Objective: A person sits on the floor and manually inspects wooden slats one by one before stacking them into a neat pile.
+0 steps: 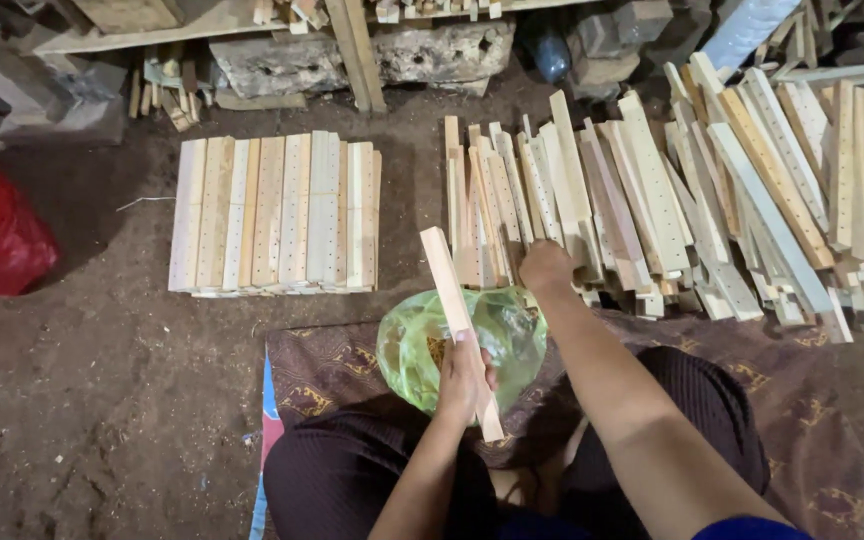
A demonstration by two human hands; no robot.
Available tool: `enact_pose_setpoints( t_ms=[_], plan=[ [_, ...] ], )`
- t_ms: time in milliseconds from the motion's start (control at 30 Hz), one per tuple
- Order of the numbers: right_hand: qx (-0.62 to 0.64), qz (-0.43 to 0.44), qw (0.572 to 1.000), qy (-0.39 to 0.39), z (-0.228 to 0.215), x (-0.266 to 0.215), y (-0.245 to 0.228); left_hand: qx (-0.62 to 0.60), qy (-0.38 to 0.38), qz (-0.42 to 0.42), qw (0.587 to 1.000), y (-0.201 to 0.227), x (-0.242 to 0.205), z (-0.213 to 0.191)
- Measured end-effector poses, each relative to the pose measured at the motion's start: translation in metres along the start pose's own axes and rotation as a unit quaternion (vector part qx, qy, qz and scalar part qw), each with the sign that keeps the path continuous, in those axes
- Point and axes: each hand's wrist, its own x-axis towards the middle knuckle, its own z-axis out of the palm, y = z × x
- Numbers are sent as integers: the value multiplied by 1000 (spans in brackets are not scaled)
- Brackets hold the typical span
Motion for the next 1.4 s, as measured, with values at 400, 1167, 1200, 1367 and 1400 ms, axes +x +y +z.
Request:
enact_pose_setpoints(
  t_ms=[400,1167,1200,1367,1400],
  plan=[
    [114,23,993,-31,-4,-26,5,40,-24,37,998,-21,0,3],
    [589,-95,796,-105,0,-306,72,-98,-38,1,994,-17,-28,32],
    [591,-93,795,-102,0,-307,70,-96,-42,-1,995,-15,-29,29],
    [590,-122,786,-140,2,-307,72,-69,-23,6,997,-6,-41,24],
    [592,-119,785,-138,4,-306,73,-67,-26,4,997,-3,-44,24]
  ],
)
